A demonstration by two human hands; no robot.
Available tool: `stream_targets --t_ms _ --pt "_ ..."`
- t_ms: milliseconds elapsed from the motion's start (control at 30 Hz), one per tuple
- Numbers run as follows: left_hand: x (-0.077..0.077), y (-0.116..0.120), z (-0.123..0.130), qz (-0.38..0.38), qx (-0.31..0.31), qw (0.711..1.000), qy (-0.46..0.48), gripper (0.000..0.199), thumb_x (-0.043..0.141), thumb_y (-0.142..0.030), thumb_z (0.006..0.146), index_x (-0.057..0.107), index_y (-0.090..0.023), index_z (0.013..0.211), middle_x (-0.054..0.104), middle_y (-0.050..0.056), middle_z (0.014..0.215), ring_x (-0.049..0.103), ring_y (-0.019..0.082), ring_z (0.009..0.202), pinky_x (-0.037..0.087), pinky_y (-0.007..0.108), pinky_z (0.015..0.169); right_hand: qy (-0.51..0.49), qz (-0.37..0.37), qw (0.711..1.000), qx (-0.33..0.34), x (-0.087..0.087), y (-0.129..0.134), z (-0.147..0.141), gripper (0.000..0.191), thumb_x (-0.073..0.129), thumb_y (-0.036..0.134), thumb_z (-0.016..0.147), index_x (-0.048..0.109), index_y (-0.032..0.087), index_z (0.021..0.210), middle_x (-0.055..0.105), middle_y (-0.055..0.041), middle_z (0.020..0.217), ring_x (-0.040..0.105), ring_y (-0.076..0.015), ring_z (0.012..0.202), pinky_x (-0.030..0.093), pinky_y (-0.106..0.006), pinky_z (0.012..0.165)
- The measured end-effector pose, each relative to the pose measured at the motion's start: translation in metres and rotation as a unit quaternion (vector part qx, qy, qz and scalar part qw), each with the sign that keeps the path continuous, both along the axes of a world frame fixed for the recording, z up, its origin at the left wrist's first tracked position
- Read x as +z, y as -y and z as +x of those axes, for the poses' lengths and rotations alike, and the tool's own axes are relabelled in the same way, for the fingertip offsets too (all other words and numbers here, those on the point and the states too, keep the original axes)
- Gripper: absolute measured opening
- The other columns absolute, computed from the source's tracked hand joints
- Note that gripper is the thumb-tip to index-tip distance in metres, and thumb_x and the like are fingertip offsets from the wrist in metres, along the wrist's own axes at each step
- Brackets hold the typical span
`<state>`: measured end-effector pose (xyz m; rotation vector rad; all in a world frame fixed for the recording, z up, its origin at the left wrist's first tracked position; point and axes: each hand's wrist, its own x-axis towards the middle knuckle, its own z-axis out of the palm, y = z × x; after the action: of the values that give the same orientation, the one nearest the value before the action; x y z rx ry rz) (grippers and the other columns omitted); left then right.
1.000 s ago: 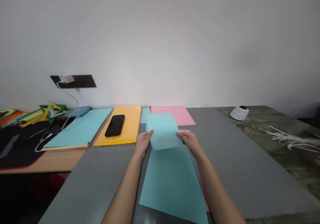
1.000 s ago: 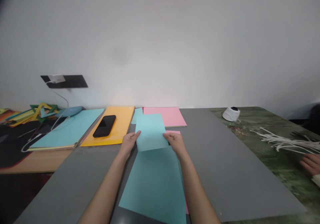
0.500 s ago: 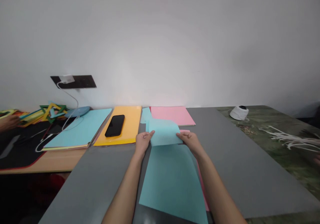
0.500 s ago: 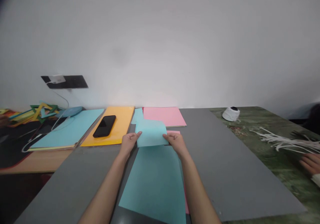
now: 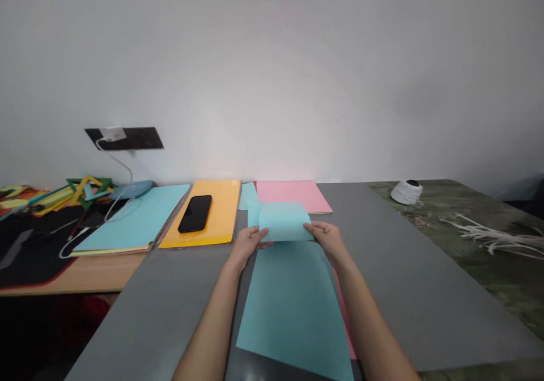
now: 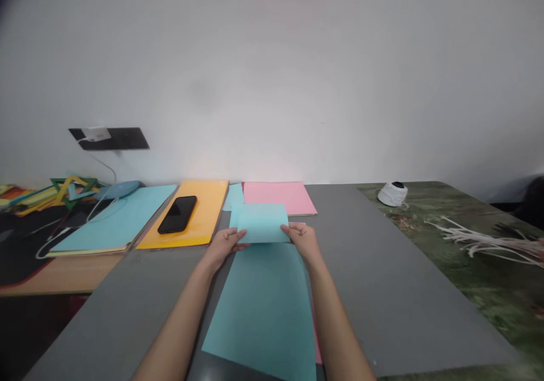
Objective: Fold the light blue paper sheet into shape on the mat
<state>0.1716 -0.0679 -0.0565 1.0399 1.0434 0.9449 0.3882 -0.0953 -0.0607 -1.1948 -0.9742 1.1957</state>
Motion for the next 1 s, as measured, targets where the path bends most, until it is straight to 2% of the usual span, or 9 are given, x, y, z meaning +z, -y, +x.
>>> stream_targets --t_ms 200,667,800,1000 --pt "0.0028 -0.0004 -0.003 -0.004 -0.021 1.0 0.004 0.034 0.068 -0.036 0.06 0.061 -0.012 0.083 0.067 0.006 0.083 0.063 0.015 0.066 0.047 0.02 0.055 0.013 0.007 1.0 -0.013 -0.0025 -0.0024 0.0018 0.039 0.064 0.045 0.058 0.066 0.012 0.078 0.058 -0.0011 0.053 0.046 -0.0099 0.046 0.039 -0.023 0.046" --pt "0.0069 0.0007 -0.0019 -0.014 -0.009 1.0 0.0 0.03 0.068 -0.035 0.059 0.06 -0.013 0.078 0.066 0.005 0.078 0.064 0.016 0.066 0.047 0.019 0.052 0.015 0.007 1.0 0.001 0.0019 -0.0003 0.001 0.047 0.062 0.05 0.058 0.066 0.011 0.085 0.061 -0.0038 0.058 0.052 -0.0141 0.052 0.042 -0.026 0.052" --pt "0.007 0.0009 -0.0024 -0.015 -0.011 1.0 0.007 0.03 0.067 -0.035 0.061 0.061 -0.012 0.078 0.066 0.006 0.081 0.063 0.015 0.066 0.047 0.019 0.053 0.033 0.015 0.999 -0.011 0.0014 -0.0005 0.0015 0.041 0.063 0.047 0.059 0.066 0.012 0.081 0.058 -0.0013 0.054 0.047 -0.0107 0.047 0.038 -0.024 0.048" --pt "0.0055 0.0003 -0.0026 -0.018 -0.015 1.0 0.019 0.033 0.067 -0.036 0.06 0.061 -0.011 0.081 0.066 0.008 0.083 0.062 0.015 0.067 0.048 0.019 0.056 0.047 0.02 0.998 -0.023 0.0011 -0.0009 0.0018 0.039 0.063 0.048 0.058 0.064 0.013 0.074 0.058 -0.0016 0.055 0.045 -0.0106 0.048 0.036 -0.023 0.048"
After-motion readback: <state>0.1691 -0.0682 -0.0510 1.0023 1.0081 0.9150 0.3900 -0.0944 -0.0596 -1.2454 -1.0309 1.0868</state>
